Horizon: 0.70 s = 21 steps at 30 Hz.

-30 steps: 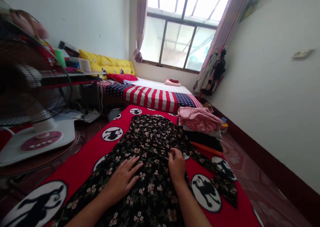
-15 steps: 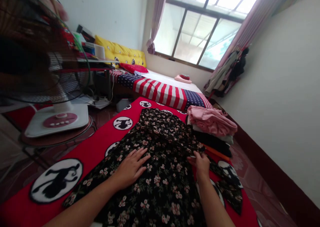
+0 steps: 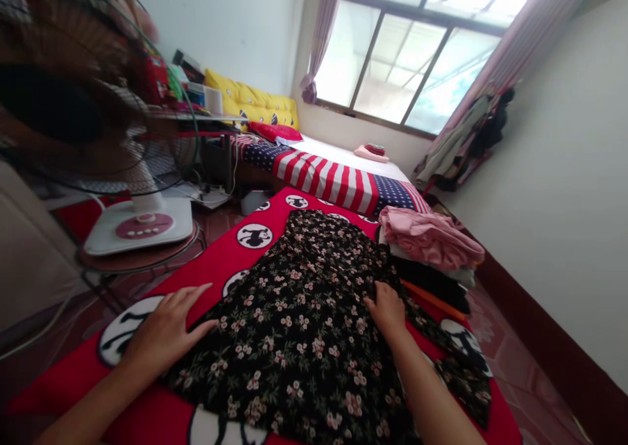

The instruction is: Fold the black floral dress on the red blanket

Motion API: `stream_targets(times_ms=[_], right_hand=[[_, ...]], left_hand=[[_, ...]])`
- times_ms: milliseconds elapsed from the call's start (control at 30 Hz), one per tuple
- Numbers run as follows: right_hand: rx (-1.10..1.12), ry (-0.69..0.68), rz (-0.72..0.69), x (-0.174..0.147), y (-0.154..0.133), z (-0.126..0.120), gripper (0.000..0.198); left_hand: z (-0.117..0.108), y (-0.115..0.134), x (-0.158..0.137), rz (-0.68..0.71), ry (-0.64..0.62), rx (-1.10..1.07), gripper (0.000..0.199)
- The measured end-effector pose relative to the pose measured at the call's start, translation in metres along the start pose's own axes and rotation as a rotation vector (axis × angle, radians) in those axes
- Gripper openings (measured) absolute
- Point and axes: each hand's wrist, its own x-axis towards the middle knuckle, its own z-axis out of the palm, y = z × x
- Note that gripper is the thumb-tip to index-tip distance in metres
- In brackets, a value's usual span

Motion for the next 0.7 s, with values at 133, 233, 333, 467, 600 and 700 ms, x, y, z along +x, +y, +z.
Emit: stream_targets(times_ms=[133,233,333,467,600,700], right_hand=[[-0.169,-0.072,-0.004,0.013,-0.009,-0.006,0.024],[-0.196,-0.051,-0.098,0.032,-0.016,-0.034,0.016],[-0.071,0.005,-0.09,0.055,-0.025,-0.068,0.02],[0.093,-0.021,-0.034,0.073,-0.026,-0.086,0.023],[0.028,-0.151,0.008,0.059,-0.002,-0.072,0.012],[0.104,-0.146,0.158,0.037,0.025,-0.057,0.018]], left_hand=[[-0.02,-0.016,-0.018,-0.154,-0.284,0.0,0.032],[-0.023,-0.01,-0.027,-0.152,-0.312,-0.057,0.02],[-0.022,-0.005,-0.03,-0.149,-0.255,-0.131,0.021],[-0.018,-0.006,-0.031,-0.194,-0.26,-0.263,0.026],[-0.012,-0.01,-0.033,-0.218,-0.243,-0.326,0.029],[-0.008,-0.011,-0.035,-0.216,-0.252,-0.339,0.026]])
